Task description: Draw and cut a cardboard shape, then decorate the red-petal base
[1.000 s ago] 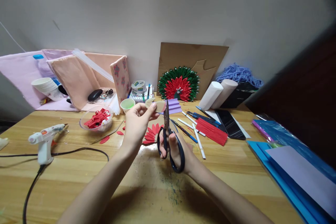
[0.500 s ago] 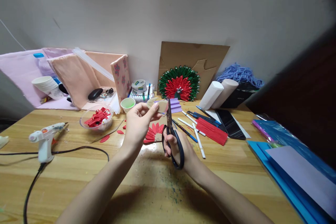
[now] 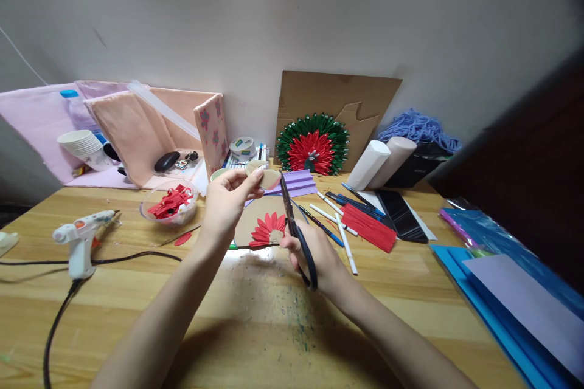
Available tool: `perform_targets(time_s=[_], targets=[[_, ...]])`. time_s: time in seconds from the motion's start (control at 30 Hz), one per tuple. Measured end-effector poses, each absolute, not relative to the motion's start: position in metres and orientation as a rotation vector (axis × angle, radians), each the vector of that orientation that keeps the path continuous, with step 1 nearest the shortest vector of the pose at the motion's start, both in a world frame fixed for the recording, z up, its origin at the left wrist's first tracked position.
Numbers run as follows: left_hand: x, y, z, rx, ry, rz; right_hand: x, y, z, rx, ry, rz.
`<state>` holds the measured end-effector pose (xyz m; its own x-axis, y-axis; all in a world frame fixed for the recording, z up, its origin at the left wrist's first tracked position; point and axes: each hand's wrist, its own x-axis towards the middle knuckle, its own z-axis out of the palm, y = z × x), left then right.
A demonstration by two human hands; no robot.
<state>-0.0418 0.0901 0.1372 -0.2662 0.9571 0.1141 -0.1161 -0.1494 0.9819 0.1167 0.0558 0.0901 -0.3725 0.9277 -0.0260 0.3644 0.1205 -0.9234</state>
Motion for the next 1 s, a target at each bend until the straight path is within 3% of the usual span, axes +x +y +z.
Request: perform_targets(time_s=[0.43,0.73,1.0], targets=[[-0.042,0.086,0.141,1.532,1.135,1.252,0.112,0.066,0.104,-0.918,-1.296,1.326],[-0.031,0.079,0.138,1.465,0.978,1.093,0.115,0.066,0.109,-0.885,-1.274,1.232],[-0.031,0.072,0.148,1.460,0.996,1.090,0.118,0.066,0.111,-0.835,-1.219,1.371]])
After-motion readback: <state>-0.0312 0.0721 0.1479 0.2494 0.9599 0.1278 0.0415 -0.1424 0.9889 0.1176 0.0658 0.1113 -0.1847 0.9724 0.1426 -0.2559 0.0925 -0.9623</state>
